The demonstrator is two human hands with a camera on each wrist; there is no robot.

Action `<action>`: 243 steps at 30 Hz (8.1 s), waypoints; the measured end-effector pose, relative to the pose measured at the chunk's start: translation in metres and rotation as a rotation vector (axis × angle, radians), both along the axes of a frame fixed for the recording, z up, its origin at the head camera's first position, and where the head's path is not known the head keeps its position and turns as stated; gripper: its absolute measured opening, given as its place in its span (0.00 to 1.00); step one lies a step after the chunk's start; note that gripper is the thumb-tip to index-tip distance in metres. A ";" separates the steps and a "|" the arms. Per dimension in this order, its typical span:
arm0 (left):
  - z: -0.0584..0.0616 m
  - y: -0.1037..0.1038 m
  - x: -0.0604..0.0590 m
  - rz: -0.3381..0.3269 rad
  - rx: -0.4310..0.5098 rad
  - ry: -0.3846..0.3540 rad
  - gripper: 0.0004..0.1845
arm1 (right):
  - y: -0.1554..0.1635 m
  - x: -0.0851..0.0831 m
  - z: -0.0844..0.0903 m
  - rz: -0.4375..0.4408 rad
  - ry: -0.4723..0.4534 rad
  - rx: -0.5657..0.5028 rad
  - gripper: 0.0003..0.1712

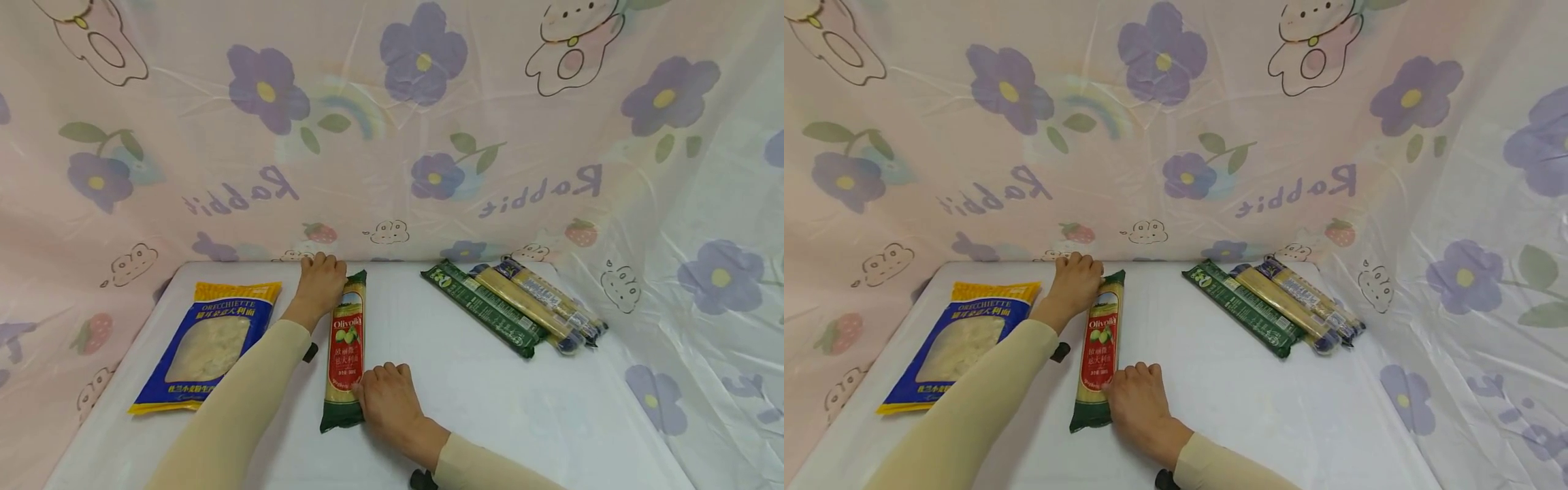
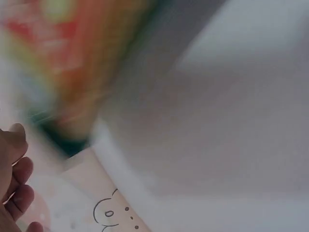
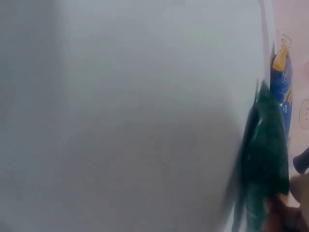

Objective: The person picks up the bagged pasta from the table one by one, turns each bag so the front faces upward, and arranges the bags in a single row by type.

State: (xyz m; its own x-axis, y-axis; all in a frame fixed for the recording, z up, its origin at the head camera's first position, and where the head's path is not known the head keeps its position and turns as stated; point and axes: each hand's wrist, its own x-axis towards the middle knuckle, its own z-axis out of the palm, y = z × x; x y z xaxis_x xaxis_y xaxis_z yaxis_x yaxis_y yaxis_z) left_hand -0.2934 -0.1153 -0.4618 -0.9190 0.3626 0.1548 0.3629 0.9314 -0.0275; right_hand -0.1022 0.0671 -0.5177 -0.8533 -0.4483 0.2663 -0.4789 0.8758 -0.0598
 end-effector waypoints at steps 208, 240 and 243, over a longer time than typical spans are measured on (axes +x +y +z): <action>0.083 0.107 0.047 -0.203 0.335 0.439 0.19 | 0.061 0.011 -0.002 -0.046 0.299 -0.051 0.26; 0.053 0.065 0.020 -0.060 0.223 0.249 0.11 | 0.086 -0.023 0.008 -0.077 0.054 -0.082 0.16; 0.042 0.060 0.020 -0.063 0.180 0.267 0.08 | 0.086 -0.019 0.008 -0.039 0.130 -0.066 0.15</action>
State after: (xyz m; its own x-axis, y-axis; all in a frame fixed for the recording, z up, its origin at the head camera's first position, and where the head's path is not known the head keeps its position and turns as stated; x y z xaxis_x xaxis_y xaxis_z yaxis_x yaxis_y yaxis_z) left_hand -0.2739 -0.0553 -0.4197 -0.8139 0.3626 0.4540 0.4223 0.9058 0.0337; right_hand -0.1209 0.1535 -0.5096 -0.8264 -0.3931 0.4032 -0.4516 0.8904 -0.0574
